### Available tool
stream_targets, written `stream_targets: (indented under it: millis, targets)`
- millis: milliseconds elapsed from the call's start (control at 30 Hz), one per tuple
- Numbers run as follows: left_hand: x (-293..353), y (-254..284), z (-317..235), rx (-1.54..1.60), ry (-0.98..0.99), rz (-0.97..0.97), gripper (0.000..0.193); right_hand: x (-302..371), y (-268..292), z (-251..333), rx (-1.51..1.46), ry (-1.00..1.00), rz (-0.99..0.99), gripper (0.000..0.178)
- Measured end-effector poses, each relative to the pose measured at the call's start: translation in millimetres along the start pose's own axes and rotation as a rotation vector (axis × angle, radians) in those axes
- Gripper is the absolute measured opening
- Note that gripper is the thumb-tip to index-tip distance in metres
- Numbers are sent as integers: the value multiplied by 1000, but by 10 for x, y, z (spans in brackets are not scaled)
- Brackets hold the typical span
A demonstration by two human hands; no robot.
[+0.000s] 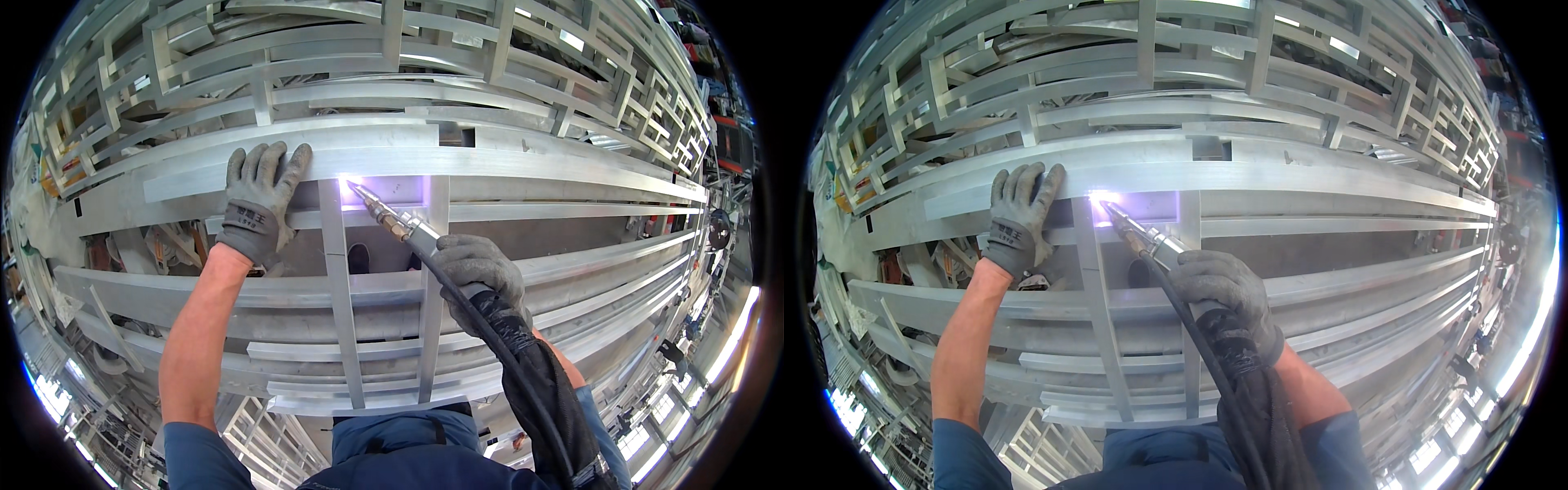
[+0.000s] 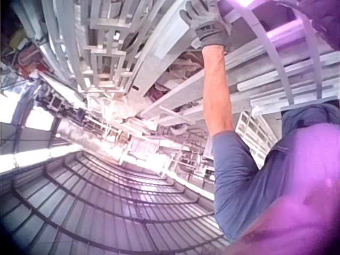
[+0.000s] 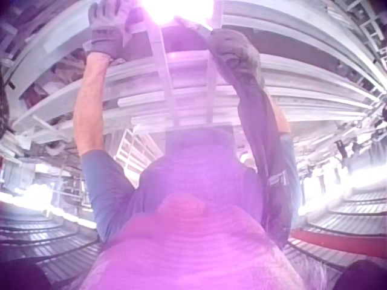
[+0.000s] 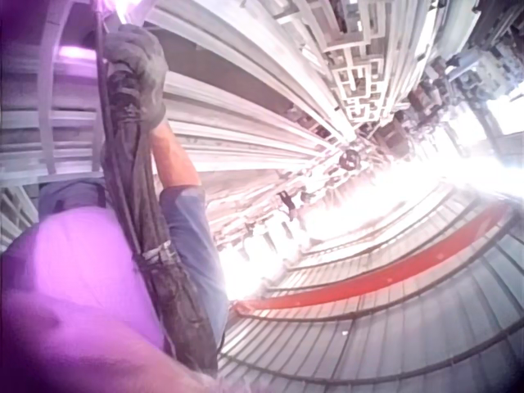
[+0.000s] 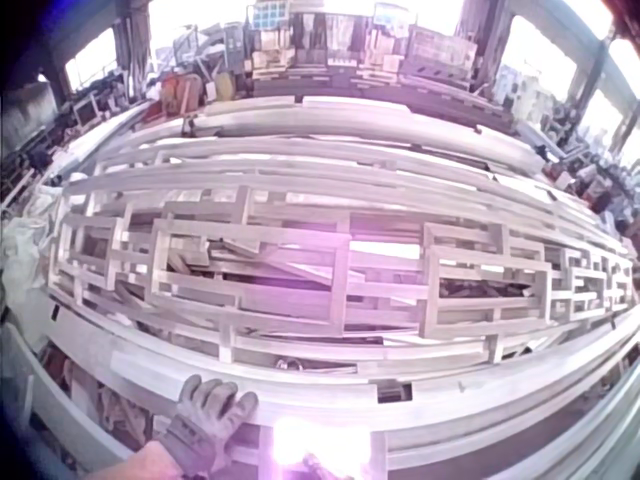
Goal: The person welds aluminum frame components in a workshop. They position and tack weld crossbars, measure spacing with a tape measure, and continue welding joints on a large metal frame structure.
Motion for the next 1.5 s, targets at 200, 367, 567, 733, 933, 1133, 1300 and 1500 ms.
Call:
stream_targets:
  millis: [200, 367, 567, 733, 933, 1133, 1300, 1500]
  targets:
    - [-4, -19, 1, 3, -14, -16, 136, -79, 11, 61, 4, -22, -25, 16]
    - [-19, -24, 2, -21, 4, 33, 135, -38, 21, 61, -11, -19, -39, 15]
    - [-14, -26, 14, -8, 1, 32, 135, -63, 39, 104, -25, -15, -36, 15]
    - [0, -13, 4, -4, -24, -42, 135, -40, 37, 127, -3, -21, -57, 16]
    - [-11, 7, -26, -11, -18, -20, 133, 59, 148, 307, -58, -49, -100, 21]
    - [-5, -35, -24, -63, -13, 19, 133, 497, 316, 770, -42, -100, -134, 29]
    - [44, -7, -86, -100, -18, 23, 125, 945, 303, 1281, 4, -150, -118, 26]
    - [527, 111, -180, -89, 190, -108, 102, 1336, 239, 1704, -17, -179, 129, 11]
Point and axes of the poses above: each hand's wrist, its own x-axis away from the middle knuckle, its own y-axis out of the back of the hand, z = x × y, the point moved 7 cm from there along -x, towards the middle knuckle, and after that the axes turned 11 degrees about y, right-handed, at the moved point
